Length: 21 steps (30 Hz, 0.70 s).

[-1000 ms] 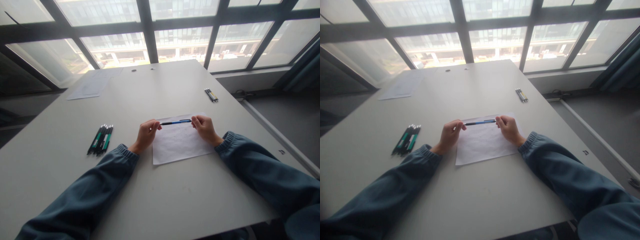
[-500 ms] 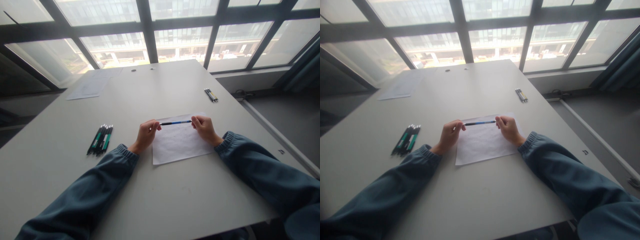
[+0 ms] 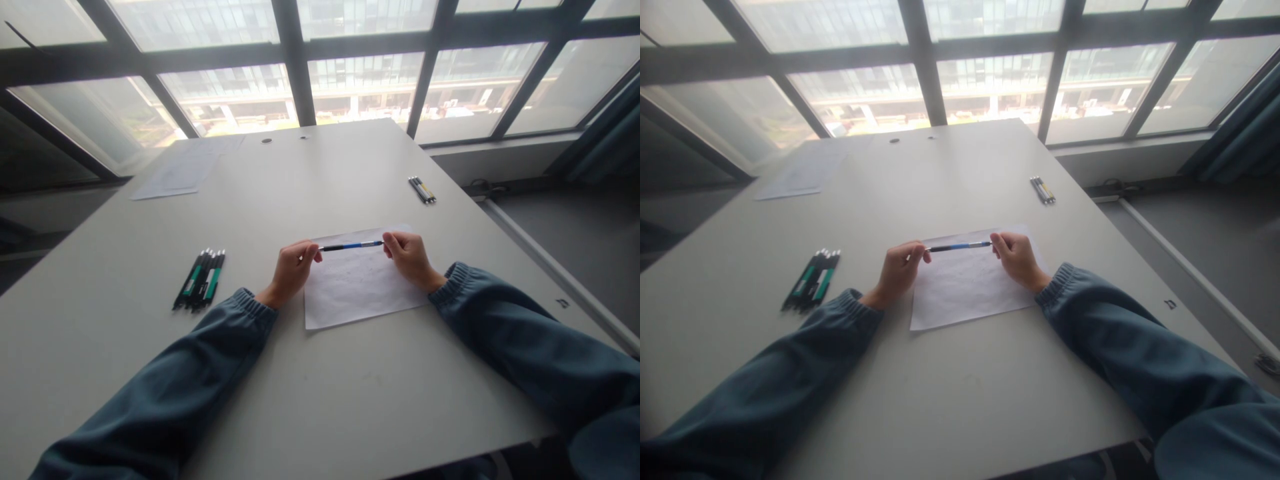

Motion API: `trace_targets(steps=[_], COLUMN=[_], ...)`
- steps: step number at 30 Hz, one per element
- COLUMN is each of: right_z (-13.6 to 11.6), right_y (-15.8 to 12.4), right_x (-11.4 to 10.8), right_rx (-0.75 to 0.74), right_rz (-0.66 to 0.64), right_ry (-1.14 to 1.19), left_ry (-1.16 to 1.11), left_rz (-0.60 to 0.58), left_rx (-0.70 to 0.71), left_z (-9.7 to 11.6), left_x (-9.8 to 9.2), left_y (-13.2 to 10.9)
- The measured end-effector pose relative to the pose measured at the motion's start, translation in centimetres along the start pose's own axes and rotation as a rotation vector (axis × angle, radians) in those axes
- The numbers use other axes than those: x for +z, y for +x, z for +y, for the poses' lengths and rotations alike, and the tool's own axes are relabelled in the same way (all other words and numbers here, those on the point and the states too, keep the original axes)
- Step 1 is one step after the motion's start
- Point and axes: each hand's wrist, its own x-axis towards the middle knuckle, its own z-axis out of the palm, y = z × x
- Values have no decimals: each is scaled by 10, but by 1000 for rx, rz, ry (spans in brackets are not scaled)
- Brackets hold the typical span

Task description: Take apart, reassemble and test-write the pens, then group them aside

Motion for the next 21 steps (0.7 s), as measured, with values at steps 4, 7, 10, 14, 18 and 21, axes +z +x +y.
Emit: trace_targets(steps=[4, 7, 10, 14, 18, 21], right_z=[-1, 0, 1, 0, 0, -1], right_y=[0, 0, 0, 1, 1, 1], right_x=[0, 0, 0, 0, 0, 1], right_rx=[3, 2, -1, -4, -14, -1], right_rz=[3, 1, -2, 1, 1, 22], right_ry=[3, 5, 6, 0, -1, 12], left_ry=[20, 25, 28, 23, 22, 11], left_rz=[-5, -12, -11, -13, -20, -23], left_rx=[-7, -7, -8, -8, -5, 3], left_z=[-2, -4, -4, -5, -5, -2], left_x=[0, 0, 0, 0, 0, 0], left_y=[-1, -2, -2, -2, -2, -1])
